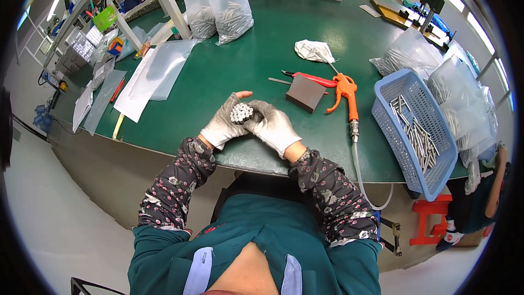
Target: The recorder uses an air nozzle and a small metal probe to clean and inspect small cylindrical metal components.
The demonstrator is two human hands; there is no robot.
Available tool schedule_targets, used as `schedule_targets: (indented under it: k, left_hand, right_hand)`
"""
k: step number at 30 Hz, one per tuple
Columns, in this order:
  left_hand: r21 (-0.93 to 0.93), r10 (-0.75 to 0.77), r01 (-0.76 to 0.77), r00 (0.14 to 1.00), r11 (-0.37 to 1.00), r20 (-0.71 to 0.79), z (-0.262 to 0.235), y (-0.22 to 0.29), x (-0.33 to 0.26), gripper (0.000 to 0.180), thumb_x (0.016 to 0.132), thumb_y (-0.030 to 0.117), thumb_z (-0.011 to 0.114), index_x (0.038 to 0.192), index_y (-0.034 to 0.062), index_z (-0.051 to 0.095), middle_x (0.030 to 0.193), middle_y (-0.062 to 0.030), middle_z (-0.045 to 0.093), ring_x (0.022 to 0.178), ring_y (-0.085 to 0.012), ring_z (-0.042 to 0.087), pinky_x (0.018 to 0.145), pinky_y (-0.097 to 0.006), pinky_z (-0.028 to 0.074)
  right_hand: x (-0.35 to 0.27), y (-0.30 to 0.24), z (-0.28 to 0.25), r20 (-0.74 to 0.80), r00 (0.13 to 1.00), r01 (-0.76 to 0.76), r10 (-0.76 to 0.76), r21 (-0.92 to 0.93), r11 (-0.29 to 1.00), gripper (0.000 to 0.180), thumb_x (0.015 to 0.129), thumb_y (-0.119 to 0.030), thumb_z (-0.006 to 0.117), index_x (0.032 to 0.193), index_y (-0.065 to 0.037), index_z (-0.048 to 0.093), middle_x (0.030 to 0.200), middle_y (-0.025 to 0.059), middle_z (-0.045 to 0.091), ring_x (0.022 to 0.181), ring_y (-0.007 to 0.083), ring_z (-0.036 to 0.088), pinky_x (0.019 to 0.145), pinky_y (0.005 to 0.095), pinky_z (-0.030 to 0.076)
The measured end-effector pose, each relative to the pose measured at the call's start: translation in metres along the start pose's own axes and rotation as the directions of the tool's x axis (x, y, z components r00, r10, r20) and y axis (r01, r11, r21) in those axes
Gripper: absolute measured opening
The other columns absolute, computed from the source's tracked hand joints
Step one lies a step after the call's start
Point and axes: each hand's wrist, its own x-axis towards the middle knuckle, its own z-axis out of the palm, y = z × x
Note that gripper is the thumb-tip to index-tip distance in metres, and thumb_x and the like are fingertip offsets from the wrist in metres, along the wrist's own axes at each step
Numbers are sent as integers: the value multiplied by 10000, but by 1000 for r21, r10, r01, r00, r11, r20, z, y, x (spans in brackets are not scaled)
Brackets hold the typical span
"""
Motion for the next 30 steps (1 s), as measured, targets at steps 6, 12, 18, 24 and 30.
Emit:
schedule_targets:
  k: [6, 12, 18, 24, 30]
  left_hand:
    - [257, 139, -116, 988, 959, -73, 5, 10, 0, 810, 556, 101, 832, 1241, 41, 404, 1027, -67, 557, 906, -149, 555, 814, -261, 468]
    - [283, 180, -150, 980, 947, -84, 4, 7, 1, 721, 593, 149, 827, 1206, 72, 456, 1094, -57, 513, 991, -170, 524, 893, -294, 425]
    - [121, 328, -314, 938, 942, -116, 6, -5, -1, 444, 778, 54, 658, 1154, 29, 422, 930, -28, 517, 875, -131, 528, 741, -256, 466]
    - [-18, 46, -47, 998, 999, -42, -11, -20, -7, 609, 781, 371, 640, 1247, 98, 359, 1194, -86, 450, 1105, -207, 438, 944, -384, 340]
    - [60, -386, 383, 922, 922, 43, -22, -45, -9, 1022, 558, 747, 594, 1357, 165, 333, 1387, -78, 319, 1350, -295, 140, 1097, -500, -27]
  right_hand:
    - [-1, -13, -13, 172, 985, -42, 27, 81, 996, 597, 725, -190, 718, 1209, 43, 458, 967, 89, 608, 846, 122, 579, 767, 255, 480]
    - [1, -35, -11, 26, 998, 67, -62, -282, 957, 597, 688, -412, 690, 1084, 9, 541, 986, 169, 608, 917, 291, 608, 774, 347, 491]
    - [14, -36, 22, -146, 888, 310, -436, -509, 803, 606, 690, -491, 672, 1051, -25, 532, 952, 145, 570, 867, 311, 596, 707, 398, 499]
    - [20, -30, 24, 0, 862, 417, -507, -570, 708, 443, 744, -429, 649, 975, -68, 539, 903, 121, 568, 794, 303, 582, 632, 394, 480]
    - [24, -33, 22, 189, 794, 573, -578, -551, 607, 317, 766, -350, 613, 924, -81, 552, 887, 101, 580, 788, 274, 587, 593, 388, 490]
